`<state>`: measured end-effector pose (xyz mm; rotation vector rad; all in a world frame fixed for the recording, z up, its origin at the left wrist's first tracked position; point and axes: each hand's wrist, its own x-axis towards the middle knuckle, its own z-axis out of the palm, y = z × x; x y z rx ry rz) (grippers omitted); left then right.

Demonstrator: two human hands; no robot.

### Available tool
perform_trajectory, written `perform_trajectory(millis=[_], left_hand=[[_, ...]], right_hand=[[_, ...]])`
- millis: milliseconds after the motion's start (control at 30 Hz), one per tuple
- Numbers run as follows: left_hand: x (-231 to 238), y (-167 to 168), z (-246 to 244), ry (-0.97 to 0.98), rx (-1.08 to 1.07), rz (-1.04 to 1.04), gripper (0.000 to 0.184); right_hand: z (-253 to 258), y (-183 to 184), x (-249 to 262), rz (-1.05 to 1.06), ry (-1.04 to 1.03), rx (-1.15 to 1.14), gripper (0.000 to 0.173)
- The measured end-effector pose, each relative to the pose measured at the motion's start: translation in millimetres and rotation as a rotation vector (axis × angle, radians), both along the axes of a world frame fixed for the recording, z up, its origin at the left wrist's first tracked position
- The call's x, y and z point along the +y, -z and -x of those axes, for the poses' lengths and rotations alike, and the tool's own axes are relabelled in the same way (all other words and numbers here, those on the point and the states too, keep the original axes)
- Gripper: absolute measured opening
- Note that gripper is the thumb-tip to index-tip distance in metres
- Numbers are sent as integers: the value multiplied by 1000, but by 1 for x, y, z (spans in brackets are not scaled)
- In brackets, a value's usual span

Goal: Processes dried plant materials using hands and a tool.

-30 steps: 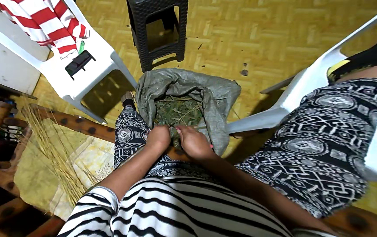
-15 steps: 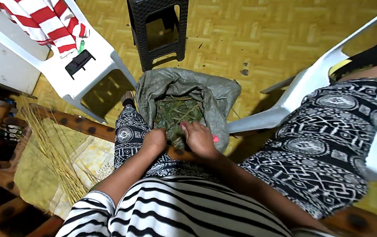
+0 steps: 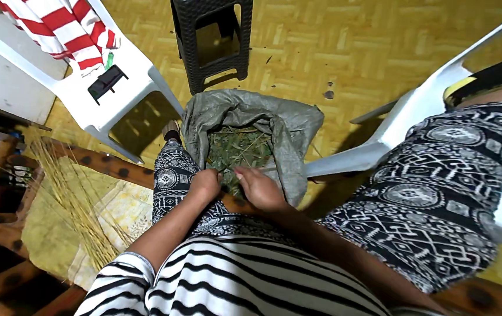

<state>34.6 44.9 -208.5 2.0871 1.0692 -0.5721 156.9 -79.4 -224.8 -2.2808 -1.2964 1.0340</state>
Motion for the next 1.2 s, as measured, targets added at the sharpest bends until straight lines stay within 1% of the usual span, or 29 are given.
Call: perform_trajectory(millis=[100, 333, 533, 600, 700, 767, 833, 967, 1033, 1200], left_hand=[[-3, -1, -7, 8, 11, -12, 37], [-14, 3, -12, 72, 19, -91, 31], [-15, 11, -9, 107, 25, -110, 33], [-16, 11, -7, 90, 11, -118, 32], [-15, 7, -3, 62, -1, -104, 30], [-11, 8, -1, 61, 15, -98, 31], [-9, 9, -1, 64, 20, -92, 32], [-10, 12, -3, 104, -3, -167, 29], [-12, 12, -4, 138, -13, -235, 29], [-17, 14, -2, 178, -47, -348, 28]], right_hand=[[5, -2, 2, 30, -57, -2, 43], [0, 9, 2, 29, -6, -119, 38], [-5, 22, -2, -2, -2, -202, 38], [-12, 29, -4, -19, 26, -226, 37], [-32, 37, -6, -42, 127, -217, 37], [-36, 33, -5, -40, 175, -157, 38], [-30, 25, -2, -48, 147, -76, 39], [-13, 12, 1, -49, -29, -7, 40], [-12, 9, 2, 0, -82, -12, 39], [-12, 12, 4, 36, -100, -85, 40]])
